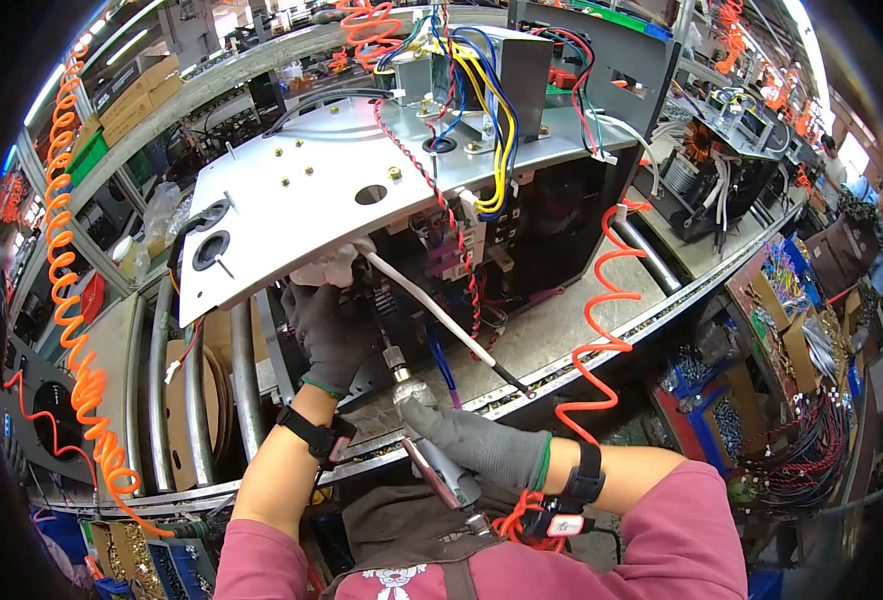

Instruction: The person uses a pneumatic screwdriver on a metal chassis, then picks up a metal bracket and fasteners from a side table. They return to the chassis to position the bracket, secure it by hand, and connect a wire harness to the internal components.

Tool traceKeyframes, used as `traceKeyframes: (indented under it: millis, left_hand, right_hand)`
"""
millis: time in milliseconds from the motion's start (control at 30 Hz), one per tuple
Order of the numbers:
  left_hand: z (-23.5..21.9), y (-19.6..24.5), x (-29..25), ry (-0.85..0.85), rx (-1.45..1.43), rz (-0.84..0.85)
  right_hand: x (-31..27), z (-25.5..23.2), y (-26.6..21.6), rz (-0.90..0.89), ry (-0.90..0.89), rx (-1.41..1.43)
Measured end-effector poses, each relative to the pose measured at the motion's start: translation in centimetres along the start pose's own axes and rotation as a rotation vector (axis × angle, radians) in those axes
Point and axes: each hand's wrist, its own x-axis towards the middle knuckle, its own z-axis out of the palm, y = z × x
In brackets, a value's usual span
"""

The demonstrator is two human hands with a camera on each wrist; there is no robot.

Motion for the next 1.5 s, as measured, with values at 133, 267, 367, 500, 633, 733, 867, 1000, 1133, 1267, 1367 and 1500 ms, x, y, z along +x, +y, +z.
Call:
traceKeyframes:
  millis: [133, 267, 367, 500, 633, 733, 867, 1000, 1133, 1267, 1367, 1500]
  left_hand:
    - [-0.7, -0.8, 0.2, -0.129, -0.047, -0.054]
    - [-0.2, -0.4, 0.1, -0.063, 0.009, -0.011]
    - [0.0, -0.4, -0.2, -0.049, -0.122, -0.079]
    - [0.5, -0.4, -0.3, 0.016, -0.09, -0.056]
    - [0.6, -0.5, -0.5, -0.012, -0.129, -0.093]
    - [0.6, -0.5, -0.6, -0.034, -0.113, -0.104]
    - [0.3, -0.2, -0.5, -0.018, -0.072, -0.1]
    - [-0.3, 0.0, -0.3, -0.037, -0.115, -0.084]
    - [0.4, -0.4, -0.7, -0.062, -0.1, -0.122]
    - [0.0, -0.2, -0.5, -0.054, -0.092, -0.098]
    - [-0.6, 0.4, -0.3, -0.038, -0.084, -0.122]
    - [-0.9, 0.3, -0.3, -0.019, -0.078, -0.063]
  right_hand:
    - [0.9, 1.3, 1.1, -0.096, 0.081, 0.088]
    - [1.1, 1.8, 1.2, -0.108, 0.153, 0.139]
    - [0.9, 2.1, 1.1, -0.081, 0.201, 0.138]
    - [0.5, 2.4, 0.5, -0.081, 0.252, 0.094]
    - [0.7, 1.9, 0.8, -0.077, 0.181, 0.102]
    - [0.6, 2.0, 0.6, -0.084, 0.201, 0.108]
    - [0.7, 1.6, 0.8, -0.051, 0.194, 0.132]
    - [0.9, 1.3, 1.0, -0.057, 0.182, 0.148]
    - [0.8, 1.2, 1.0, -0.042, 0.184, 0.148]
    - [1.0, 0.7, 1.2, -0.031, 0.171, 0.128]
    - [1.1, 0.3, 1.5, -0.013, 0.166, 0.121]
    - [1.0, 0.4, 1.3, -0.025, 0.167, 0.117]
